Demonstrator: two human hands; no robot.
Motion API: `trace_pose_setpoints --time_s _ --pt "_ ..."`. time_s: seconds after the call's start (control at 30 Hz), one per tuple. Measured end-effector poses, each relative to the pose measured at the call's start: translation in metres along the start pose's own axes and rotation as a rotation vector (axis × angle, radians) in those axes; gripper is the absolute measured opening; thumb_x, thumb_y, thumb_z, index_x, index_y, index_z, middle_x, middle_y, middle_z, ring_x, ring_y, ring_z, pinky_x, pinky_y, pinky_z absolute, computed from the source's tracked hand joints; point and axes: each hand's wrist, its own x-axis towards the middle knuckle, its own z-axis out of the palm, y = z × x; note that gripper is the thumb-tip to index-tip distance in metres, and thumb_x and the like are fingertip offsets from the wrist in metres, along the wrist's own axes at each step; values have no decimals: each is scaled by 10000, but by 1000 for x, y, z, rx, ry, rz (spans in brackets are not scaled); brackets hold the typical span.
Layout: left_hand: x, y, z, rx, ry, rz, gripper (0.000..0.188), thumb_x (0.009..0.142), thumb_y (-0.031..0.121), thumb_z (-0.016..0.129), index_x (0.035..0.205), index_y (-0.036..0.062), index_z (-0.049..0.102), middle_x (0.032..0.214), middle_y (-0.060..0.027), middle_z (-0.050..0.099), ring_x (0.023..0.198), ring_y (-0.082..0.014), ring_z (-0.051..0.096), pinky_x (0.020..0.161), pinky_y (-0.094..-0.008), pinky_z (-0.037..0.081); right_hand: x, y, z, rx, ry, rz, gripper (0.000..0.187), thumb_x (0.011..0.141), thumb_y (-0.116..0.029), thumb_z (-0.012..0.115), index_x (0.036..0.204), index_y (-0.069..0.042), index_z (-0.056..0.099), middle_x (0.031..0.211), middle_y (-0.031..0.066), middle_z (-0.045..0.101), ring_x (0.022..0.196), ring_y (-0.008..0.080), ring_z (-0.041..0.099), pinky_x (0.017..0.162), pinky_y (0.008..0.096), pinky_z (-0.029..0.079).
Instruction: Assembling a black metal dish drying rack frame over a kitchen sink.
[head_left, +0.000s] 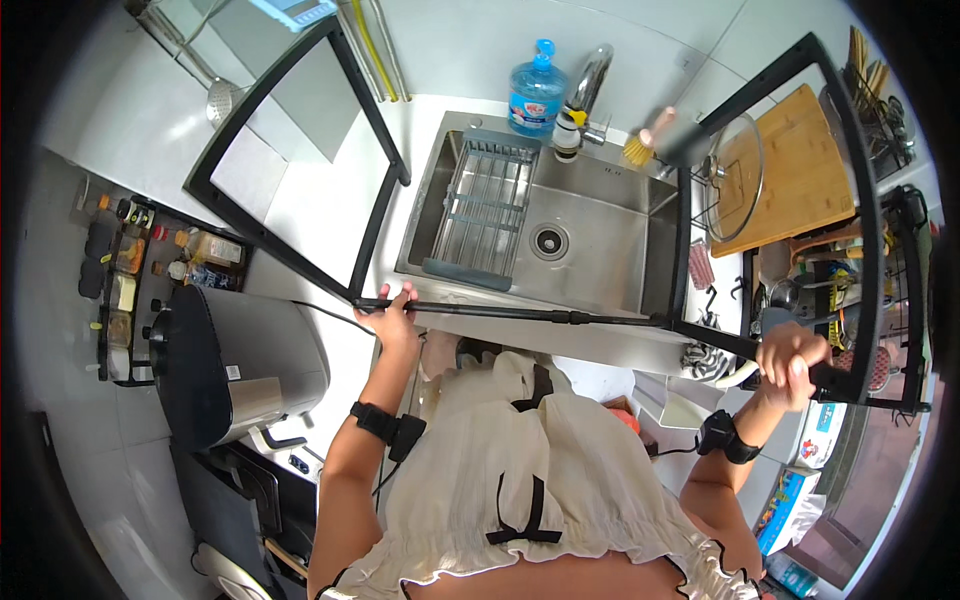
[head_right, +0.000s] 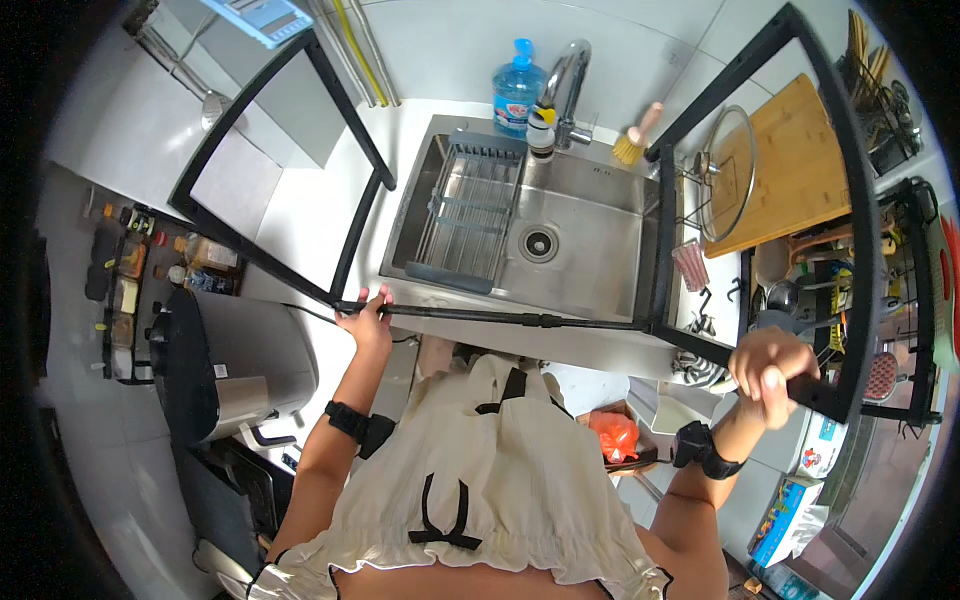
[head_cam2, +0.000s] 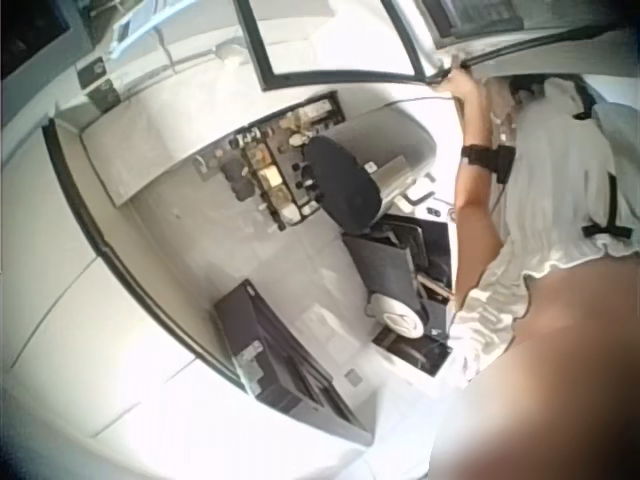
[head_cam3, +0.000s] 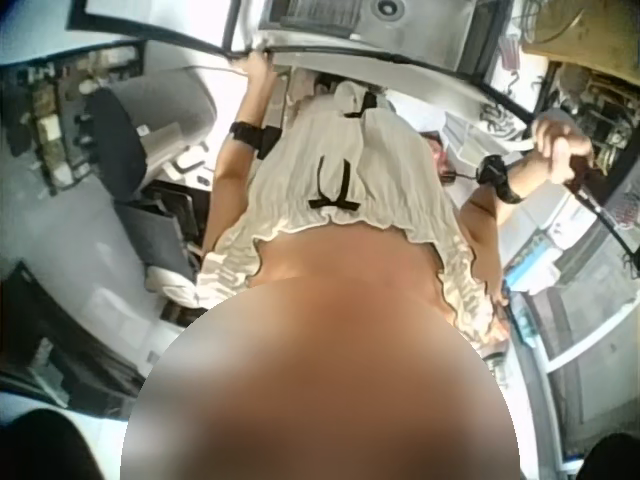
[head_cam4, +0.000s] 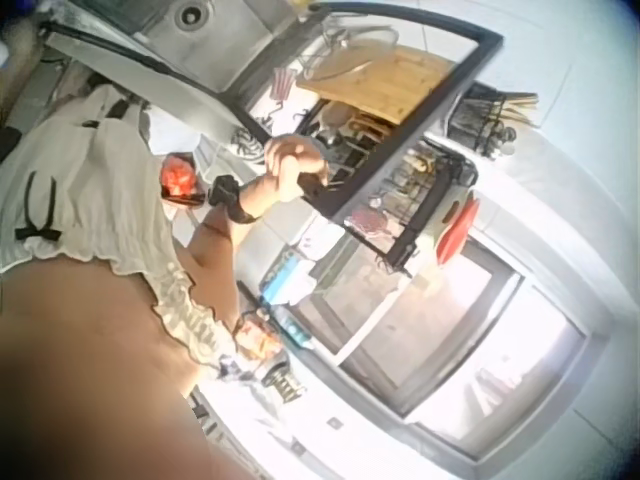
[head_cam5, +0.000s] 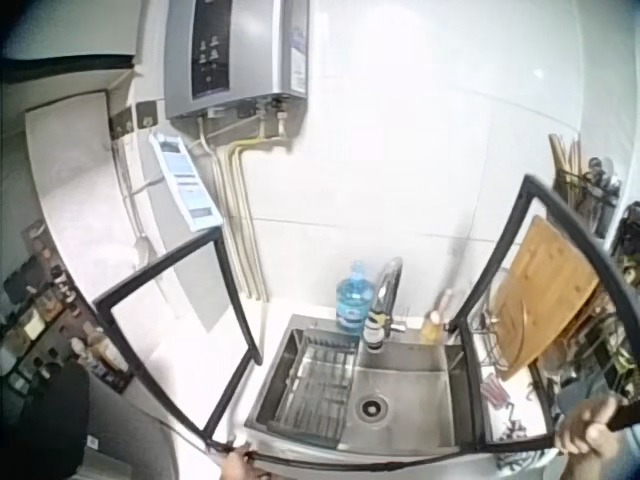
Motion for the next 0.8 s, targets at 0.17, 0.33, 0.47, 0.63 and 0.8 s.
trace_pose_setpoints --time_s 0.17,0.33,0.47,0.63,0.8 --pt "-6 -2 -24 58 -9 -153 869 830 12 531 1325 318 -115 983 -146 607 693 -296 651 603 -379 516 -7 25 -34 110 105 143 235 844 -53 491 673 -107 338 426 -44 332 292 60 264 287 211 234" --pt "35 -35 -86 47 -140 -342 723 836 12 527 1282 223 -2 913 -158 611 744 -296 651 615 -376 528 -9 64 -59 106 199 309 199 876 -52 441 710 -99 341 427 -42 278 295 62 229 279 216 203" --pt "24 -46 -88 135 -179 -419 488 873 30 470 1256 39 168 962 -163 592 840 -286 642 722 -400 534 -7 96 -89 103 260 421 130 892 -59 429 776 -96 384 445 -29 299 294 66 232 279 223 205" --pt "6 -49 -84 197 -196 -365 747 861 -51 457 1244 149 -153 1027 -206 550 924 -327 616 760 -448 546 7 127 -101 75 361 550 146 891 -69 461 764 -80 389 441 -15 315 304 74 269 303 233 239" --pt "-5 -47 -86 140 -203 -398 753 870 -51 446 1244 160 -172 1077 -234 531 932 -341 612 772 -464 546 18 148 -111 70 296 625 141 895 -95 489 777 -93 412 458 -19 338 319 69 296 322 225 263"
